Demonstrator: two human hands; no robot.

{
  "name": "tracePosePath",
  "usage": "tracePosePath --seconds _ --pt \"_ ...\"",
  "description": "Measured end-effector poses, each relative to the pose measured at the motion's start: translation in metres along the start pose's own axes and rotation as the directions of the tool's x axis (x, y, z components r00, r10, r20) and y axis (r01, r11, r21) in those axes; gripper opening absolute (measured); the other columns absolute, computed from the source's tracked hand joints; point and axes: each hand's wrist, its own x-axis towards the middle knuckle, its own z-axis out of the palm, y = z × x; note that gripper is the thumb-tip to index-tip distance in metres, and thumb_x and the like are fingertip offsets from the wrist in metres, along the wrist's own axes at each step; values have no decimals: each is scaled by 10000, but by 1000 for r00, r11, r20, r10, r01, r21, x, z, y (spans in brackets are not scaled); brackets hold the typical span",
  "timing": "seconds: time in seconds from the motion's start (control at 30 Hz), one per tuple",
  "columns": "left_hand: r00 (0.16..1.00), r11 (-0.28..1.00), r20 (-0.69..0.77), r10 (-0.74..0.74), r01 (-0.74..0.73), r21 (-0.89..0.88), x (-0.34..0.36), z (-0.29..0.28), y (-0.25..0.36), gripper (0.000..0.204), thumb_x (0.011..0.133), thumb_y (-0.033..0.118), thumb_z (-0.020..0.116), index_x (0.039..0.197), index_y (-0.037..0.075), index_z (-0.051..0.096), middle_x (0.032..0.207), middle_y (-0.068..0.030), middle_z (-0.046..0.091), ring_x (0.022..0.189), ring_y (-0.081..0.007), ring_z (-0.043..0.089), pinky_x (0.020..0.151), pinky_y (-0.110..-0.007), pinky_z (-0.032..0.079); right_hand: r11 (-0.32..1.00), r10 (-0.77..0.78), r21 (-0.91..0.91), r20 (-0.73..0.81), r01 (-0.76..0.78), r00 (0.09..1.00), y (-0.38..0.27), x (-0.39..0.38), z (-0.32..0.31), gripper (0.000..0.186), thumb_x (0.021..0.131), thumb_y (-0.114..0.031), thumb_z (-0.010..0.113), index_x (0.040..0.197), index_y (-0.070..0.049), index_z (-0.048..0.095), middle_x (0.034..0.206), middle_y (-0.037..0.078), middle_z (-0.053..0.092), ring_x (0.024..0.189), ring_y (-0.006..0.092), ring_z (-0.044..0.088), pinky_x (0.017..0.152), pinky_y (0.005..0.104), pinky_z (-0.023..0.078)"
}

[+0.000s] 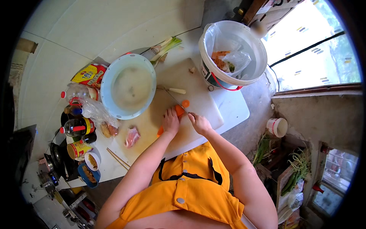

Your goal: The person slices a carrot into round pieces on a white cutting board using a knife. They then proceed to slice a piece of raw meat into thin strips on the same board. The sliced ingredients remain on the cutting board throughout the video.

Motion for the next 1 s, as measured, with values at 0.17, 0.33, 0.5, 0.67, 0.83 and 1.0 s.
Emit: tracePosePath --seconds 0.17,0.33,0.5,0.67,0.83,1.0 --pt "997 997 21 76 -75 -34 -1 -3 -9 619 822 372 637 1305 46 426 1140 -118 523 1064 -293 512 853 -451 437 1000 0 17 -8 0 1000 6 -4 -1 494 967 -482 380 1272 -140 566 1032 222 652 990 399 600 871 446 469" --pt "995 987 -34 97 -101 -124 5 -27 -5 676 793 453 639 1315 71 443 1191 -114 538 1099 -282 513 879 -455 428 1000 -3 28 -101 6 995 8 -27 -15 486 947 -488 422 1280 -160 554 922 198 673 863 384 631 784 449 492" --pt "997 990 -50 63 -69 -126 36 -32 23 548 761 380 670 1199 81 534 1156 -112 576 1069 -301 543 871 -456 432 999 -33 -46 -342 19 939 29 -30 -11 428 929 -419 497 1266 -163 557 767 188 651 729 378 628 672 455 479" --pt "998 999 56 11 -9 -34 59 -10 36 348 800 282 625 1081 85 571 1090 -111 599 1037 -293 561 832 -456 447 999 -14 -45 -323 0 946 39 -31 -15 452 929 -441 493 1264 -143 553 811 176 671 760 379 636 702 456 494" --pt "986 985 167 -5 34 -172 71 -12 33 233 842 198 600 1047 88 591 998 -116 635 942 -288 607 808 -437 466 997 -54 -77 -362 27 931 53 -30 -15 442 932 -429 497 1256 -135 555 852 166 683 778 377 641 718 457 504" --pt "988 823 73 -138 156 -547 60 -24 15 225 867 184 628 1056 66 597 954 -123 669 843 -274 654 732 -399 513 981 -141 -182 -403 72 904 52 -29 -19 395 945 -376 495 1259 -142 546 879 164 683 775 374 642 706 465 502"
